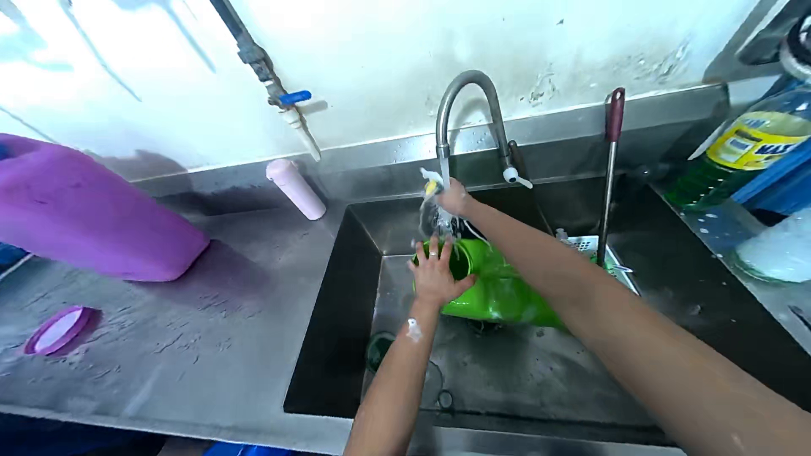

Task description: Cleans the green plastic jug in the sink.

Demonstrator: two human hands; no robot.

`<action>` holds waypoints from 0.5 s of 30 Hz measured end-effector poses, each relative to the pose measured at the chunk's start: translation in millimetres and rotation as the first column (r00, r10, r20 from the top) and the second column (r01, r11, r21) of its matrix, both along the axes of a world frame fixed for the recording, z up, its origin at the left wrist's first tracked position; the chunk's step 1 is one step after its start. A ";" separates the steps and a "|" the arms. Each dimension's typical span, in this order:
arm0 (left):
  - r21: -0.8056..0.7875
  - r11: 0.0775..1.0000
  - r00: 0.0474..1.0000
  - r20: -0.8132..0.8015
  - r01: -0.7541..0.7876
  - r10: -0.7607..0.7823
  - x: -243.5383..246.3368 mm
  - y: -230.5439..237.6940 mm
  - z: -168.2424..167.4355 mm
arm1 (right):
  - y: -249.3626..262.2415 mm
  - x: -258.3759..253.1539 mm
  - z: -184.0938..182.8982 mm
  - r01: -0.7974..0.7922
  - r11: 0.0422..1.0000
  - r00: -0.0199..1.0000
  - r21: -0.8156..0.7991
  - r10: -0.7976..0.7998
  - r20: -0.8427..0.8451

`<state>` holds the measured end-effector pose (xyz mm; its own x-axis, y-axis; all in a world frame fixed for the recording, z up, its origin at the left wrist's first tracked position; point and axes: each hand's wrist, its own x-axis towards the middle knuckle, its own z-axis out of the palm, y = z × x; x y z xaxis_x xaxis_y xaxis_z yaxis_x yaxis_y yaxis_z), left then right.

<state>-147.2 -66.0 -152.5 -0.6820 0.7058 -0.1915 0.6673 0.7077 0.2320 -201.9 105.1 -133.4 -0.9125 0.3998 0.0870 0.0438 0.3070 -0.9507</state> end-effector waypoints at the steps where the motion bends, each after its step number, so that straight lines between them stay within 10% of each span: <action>1: -0.025 1.000 1.000 0.014 0.009 -0.009 -3.1 2.7 3.5 | -6.0 1.9 7.0 0.081 0.996 0.996 -0.031 -0.079 0.051; 4: -0.027 0.999 0.999 0.030 0.031 -0.030 -17.9 18.3 10.0 | -21.7 16.5 28.5 0.179 0.969 0.980 -0.171 -0.160 0.121; 7: 0.015 0.999 0.999 0.016 0.034 -0.034 -34.6 39.0 4.3 | -29.1 61.2 44.4 -0.011 0.969 0.956 -0.246 0.082 0.282; 11: -0.042 0.999 0.998 -0.058 0.027 -0.030 -51.2 70.2 -4.6 | -7.3 167.1 66.7 -0.192 0.954 0.894 0.230 0.074 0.442; 15: 0.015 1.000 0.998 -0.069 0.008 -0.007 -49.2 72.6 -5.0 | 99.4 288.5 120.5 0.080 0.727 0.885 0.682 -0.367 0.287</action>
<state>-196.4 6.5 -157.4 -0.6877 0.7137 -0.1328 0.6876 0.6991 0.1962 86.6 204.6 -12.9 -0.8154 0.5747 0.0693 0.4995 0.7591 -0.4174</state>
